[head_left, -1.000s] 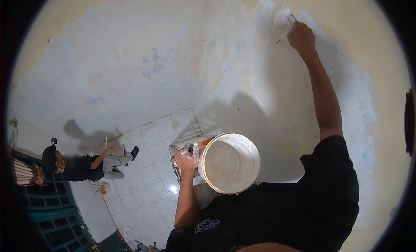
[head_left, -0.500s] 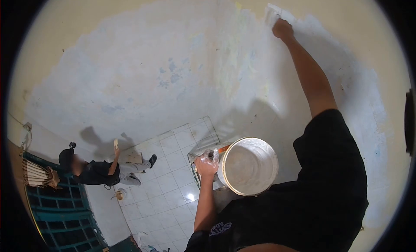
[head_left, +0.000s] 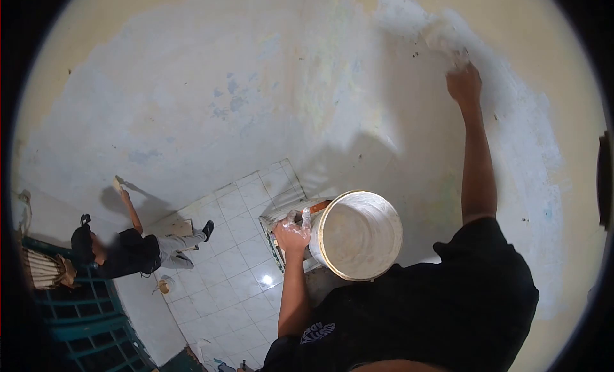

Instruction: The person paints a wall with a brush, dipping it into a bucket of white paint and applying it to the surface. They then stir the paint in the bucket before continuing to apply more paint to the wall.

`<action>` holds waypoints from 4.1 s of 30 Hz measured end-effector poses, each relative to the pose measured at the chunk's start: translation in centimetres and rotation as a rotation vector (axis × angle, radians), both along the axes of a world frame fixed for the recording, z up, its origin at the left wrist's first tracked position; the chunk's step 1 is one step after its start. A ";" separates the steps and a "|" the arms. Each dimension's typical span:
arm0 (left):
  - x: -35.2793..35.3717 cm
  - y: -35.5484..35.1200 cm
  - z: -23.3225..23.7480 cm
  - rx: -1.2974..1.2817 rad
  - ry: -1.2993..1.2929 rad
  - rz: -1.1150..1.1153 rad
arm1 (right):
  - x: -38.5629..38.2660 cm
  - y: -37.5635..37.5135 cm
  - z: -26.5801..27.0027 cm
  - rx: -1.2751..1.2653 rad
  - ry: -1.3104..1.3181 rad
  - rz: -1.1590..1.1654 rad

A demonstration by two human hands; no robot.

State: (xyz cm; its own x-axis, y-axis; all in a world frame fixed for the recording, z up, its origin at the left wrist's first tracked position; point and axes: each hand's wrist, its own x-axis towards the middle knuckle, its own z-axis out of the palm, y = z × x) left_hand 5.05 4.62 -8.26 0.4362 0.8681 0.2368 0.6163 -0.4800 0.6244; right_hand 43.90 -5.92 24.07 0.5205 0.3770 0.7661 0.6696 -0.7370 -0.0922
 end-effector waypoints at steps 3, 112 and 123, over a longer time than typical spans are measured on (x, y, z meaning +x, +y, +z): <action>0.0 -0.2 1.0 -0.026 0.010 -0.003 | 0.4 4.6 3.2 -0.172 0.103 -0.060; 0.0 0.4 0.1 -0.119 0.070 -0.022 | -4.3 -0.8 6.5 -0.446 -0.027 -0.241; -0.2 0.4 -0.9 -0.116 -0.040 -0.062 | -1.7 -2.6 1.7 -0.307 0.097 -0.262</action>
State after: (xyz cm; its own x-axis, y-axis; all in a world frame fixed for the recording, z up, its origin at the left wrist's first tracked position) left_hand 4.81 5.01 -9.18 0.4821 0.8623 0.1549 0.5612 -0.4397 0.7013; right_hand 42.22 -8.50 25.81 0.6934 0.4253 0.5817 0.4545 -0.8846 0.1050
